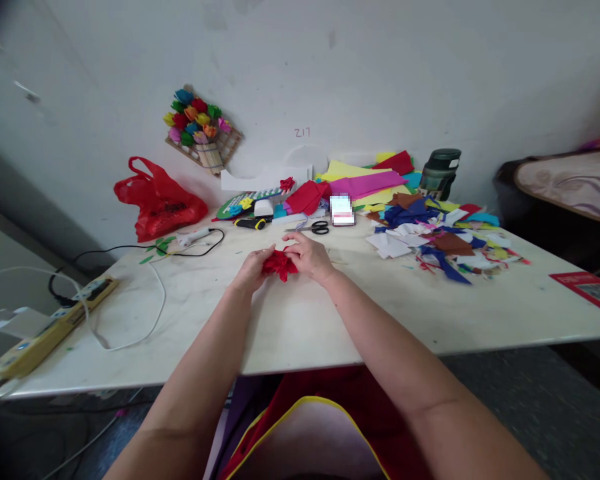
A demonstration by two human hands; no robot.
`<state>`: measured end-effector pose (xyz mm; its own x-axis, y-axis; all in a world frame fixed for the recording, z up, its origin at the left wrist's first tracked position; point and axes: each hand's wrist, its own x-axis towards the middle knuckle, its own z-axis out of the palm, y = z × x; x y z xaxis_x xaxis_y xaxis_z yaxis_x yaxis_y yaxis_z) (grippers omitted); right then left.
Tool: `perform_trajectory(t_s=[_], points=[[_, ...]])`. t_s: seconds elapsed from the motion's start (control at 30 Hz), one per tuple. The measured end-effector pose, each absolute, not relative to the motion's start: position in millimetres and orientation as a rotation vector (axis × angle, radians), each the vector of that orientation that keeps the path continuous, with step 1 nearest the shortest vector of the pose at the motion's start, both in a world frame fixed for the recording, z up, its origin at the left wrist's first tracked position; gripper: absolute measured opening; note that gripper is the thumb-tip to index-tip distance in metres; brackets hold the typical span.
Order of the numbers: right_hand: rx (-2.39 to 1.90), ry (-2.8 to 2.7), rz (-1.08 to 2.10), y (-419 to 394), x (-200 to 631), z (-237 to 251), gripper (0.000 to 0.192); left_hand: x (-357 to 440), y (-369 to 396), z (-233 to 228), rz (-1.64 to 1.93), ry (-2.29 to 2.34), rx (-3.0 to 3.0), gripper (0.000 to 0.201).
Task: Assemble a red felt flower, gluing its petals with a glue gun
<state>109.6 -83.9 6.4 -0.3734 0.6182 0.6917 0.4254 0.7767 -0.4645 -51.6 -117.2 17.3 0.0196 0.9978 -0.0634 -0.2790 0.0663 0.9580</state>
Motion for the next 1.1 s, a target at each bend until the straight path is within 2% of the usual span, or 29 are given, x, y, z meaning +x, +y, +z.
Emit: perform_trajectory(t_s=[0.17,0.3,0.57,0.77,1.1], points=[[-0.808,-2.114,0.137,-91,109,9,0.023,-53,-117,15,1.259,1.018,0.966,0.038],[-0.818,-2.066,0.210,-83,110,3,0.019,-53,-115,13,1.249,1.005,1.044,0.040],[-1.081,-1.955,0.671,-64,124,-6,0.025,-57,-110,9,1.294,1.051,1.154,0.046],[-1.057,-1.889,0.995,-69,123,-2,0.032,-60,-107,6,1.260,1.003,1.241,0.043],[-1.039,-1.814,0.955,-74,119,5,0.042,-61,-113,15,1.309,0.929,1.247,0.041]])
